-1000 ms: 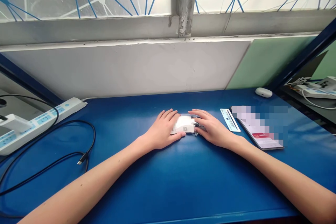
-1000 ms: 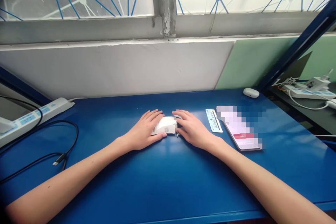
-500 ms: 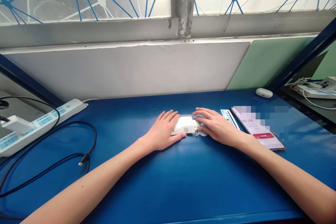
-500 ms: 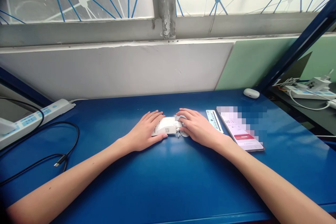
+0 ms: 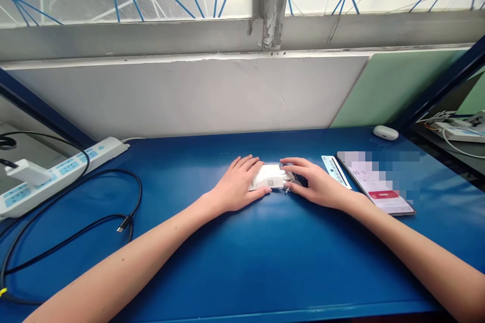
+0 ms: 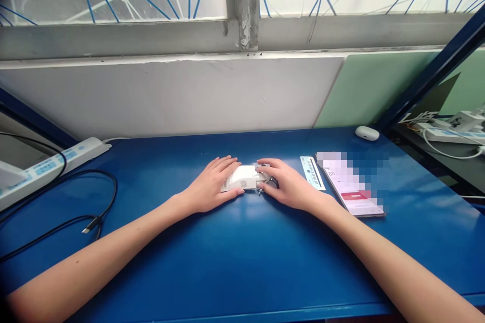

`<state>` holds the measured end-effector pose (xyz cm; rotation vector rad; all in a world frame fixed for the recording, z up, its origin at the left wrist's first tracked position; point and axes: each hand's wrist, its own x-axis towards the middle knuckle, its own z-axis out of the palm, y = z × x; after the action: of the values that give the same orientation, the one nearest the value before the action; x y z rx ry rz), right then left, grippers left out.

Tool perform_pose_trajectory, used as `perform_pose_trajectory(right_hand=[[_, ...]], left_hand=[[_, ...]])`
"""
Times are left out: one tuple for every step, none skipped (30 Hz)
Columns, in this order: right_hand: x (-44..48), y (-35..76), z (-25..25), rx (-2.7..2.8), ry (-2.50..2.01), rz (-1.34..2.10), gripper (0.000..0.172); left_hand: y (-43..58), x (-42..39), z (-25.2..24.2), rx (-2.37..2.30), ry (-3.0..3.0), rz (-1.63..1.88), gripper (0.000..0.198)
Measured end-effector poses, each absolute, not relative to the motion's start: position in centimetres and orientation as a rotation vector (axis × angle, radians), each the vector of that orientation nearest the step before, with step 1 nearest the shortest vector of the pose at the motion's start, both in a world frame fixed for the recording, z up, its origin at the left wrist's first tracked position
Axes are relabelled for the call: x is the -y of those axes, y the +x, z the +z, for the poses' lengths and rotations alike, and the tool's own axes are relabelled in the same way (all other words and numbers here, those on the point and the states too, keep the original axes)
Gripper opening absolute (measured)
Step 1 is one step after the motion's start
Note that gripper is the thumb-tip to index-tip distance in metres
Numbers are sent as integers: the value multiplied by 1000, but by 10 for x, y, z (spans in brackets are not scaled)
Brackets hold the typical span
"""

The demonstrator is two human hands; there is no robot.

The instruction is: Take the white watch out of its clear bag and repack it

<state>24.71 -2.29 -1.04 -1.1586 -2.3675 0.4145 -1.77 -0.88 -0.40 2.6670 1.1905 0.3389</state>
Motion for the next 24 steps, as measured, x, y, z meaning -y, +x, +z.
perform_pose_trajectory(right_hand=[[23,245,-13,2348,-1169,440,35],[23,243,-15,2332,-1180,457,34],[23,242,-16,2318,-1193,466,33],[23,241,-17,2309,-1204,468,31],[22,240,-16,2308,-1210,463,31],[22,240,-15,2315,-1212,452,29],[21,241,-13,2325,-1212,432,28],[21,242,-10,2341,-1206,409,28],[21,243,-7,2360,-1196,387,27],[21,244,-3,2378,-1189,366,26],[21,246,0,2392,-1186,350,26],[21,249,3,2405,-1189,341,26],[22,251,6,2417,-1198,336,25],[22,253,9,2430,-1213,336,24],[21,256,10,2438,-1229,335,24],[21,258,10,2443,-1243,335,23],[21,259,10,2441,-1249,337,23],[20,259,8,2434,-1248,343,23],[20,259,6,2420,-1239,354,24],[19,258,3,2404,-1225,370,26],[19,256,0,2389,-1206,388,27],[19,254,-3,2378,-1187,403,28],[19,252,-5,2374,-1169,412,28],[20,250,-7,2374,-1155,412,28]], left_hand=[[-18,8,-5,-1186,2668,343,69],[-18,8,-5,-1181,2669,346,69],[-19,8,-5,-1179,2667,351,69],[-19,8,-5,-1177,2663,353,69],[-18,8,-5,-1177,2659,356,69],[-18,8,-5,-1178,2655,359,69],[-18,9,-4,-1179,2655,359,69],[-17,9,-4,-1182,2656,358,68],[-17,9,-3,-1185,2658,353,67],[-16,10,-2,-1188,2661,348,66],[-16,10,-2,-1191,2663,342,66],[-16,10,-2,-1193,2665,336,66],[-16,11,-2,-1193,2668,332,66],[-16,11,-2,-1192,2670,331,67],[-16,10,-2,-1191,2672,332,67],[-17,10,-2,-1191,2673,338,68],[-17,10,-3,-1190,2673,343,68],[-17,10,-3,-1190,2671,350,68],[-17,10,-2,-1190,2668,351,68],[-17,10,-2,-1191,2665,350,69],[-17,10,-2,-1191,2663,348,69],[-17,10,-2,-1191,2662,348,69],[-17,10,-2,-1191,2664,352,68],[-17,11,-2,-1193,2667,362,67]])
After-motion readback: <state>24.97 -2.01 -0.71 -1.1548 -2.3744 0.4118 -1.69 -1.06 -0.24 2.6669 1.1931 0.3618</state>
